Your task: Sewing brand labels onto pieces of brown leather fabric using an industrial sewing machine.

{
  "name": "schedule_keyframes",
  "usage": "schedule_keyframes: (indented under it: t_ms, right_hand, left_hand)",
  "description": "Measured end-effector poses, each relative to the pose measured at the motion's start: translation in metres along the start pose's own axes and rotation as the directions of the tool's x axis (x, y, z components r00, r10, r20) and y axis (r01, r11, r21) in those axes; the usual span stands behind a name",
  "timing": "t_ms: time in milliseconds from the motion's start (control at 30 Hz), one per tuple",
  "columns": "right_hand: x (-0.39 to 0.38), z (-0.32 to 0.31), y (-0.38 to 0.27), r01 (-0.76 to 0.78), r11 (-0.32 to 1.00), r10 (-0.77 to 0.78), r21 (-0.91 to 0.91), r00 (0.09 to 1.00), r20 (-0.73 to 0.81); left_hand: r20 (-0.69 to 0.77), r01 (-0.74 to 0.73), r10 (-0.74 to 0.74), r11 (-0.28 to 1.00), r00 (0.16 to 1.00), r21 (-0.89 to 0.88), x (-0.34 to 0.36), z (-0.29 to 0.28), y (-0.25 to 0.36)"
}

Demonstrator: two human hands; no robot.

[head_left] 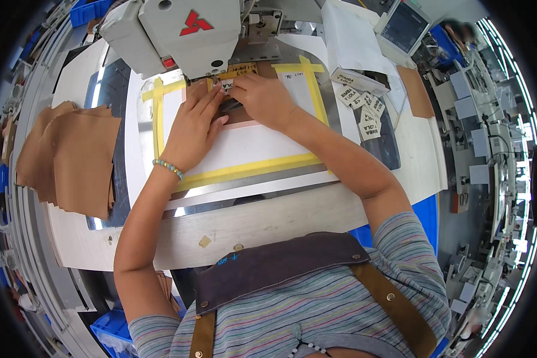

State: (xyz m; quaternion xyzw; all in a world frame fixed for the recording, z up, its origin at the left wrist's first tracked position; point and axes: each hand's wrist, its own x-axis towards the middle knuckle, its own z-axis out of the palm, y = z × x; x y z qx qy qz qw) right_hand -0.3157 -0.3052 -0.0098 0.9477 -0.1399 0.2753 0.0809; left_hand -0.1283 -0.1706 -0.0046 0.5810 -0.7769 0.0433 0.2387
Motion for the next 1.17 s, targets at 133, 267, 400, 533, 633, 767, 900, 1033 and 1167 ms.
schedule_keyframes:
  t_ms: [133, 267, 400, 533, 633, 767, 900, 1033, 1167]
  right_hand:
    - [-0.009, -0.015, 0.003, -0.019, 0.999, 0.016, 0.050, 0.998, 0.065]
    - [-0.021, -0.032, 0.013, -0.084, 0.996, 0.077, 0.039, 0.986, 0.146]
    - [-0.018, -0.030, 0.019, 0.009, 1.000, -0.010, 0.005, 0.981, 0.192]
    - [-0.012, -0.020, 0.018, 0.032, 0.992, -0.050, 0.118, 0.986, 0.157]
    - [-0.012, -0.012, 0.018, -0.121, 0.965, 0.055, 0.233, 0.961, 0.271]
    - [-0.012, -0.001, 0.026, -0.123, 0.929, 0.052, 0.349, 0.977, 0.207]
    - [-0.013, 0.006, 0.029, -0.001, 0.942, -0.055, 0.336, 0.986, 0.156]
    - [-0.011, 0.010, 0.032, 0.054, 0.948, -0.101, 0.315, 0.985, 0.137]
    - [-0.008, 0.009, 0.037, 0.056, 0.968, -0.120, 0.245, 0.959, 0.256]
  left_hand:
    - [0.099, 0.030, -0.028, 0.999, 0.995, -0.020, 0.002, 0.001, -0.005]
    - [0.041, -0.011, 0.011, 1.000, 0.999, -0.001, 0.006, 0.001, -0.009]
    - [0.032, -0.037, 0.037, 0.999, 0.999, 0.008, 0.014, 0.006, -0.011]
    - [0.049, -0.001, 0.003, 0.999, 0.999, -0.038, 0.017, 0.007, -0.014]
    - [0.031, -0.019, 0.020, 0.999, 0.999, -0.033, 0.014, 0.006, -0.018]
    - [0.028, -0.046, 0.046, 0.999, 0.999, -0.006, 0.014, 0.006, -0.022]
    - [0.060, -0.011, 0.013, 0.999, 0.998, -0.033, 0.014, 0.002, -0.021]
    - [0.077, 0.041, -0.037, 0.998, 0.996, -0.056, 0.002, -0.014, -0.017]
    - [0.091, 0.065, -0.048, 0.978, 0.995, -0.198, -0.011, -0.034, -0.009]
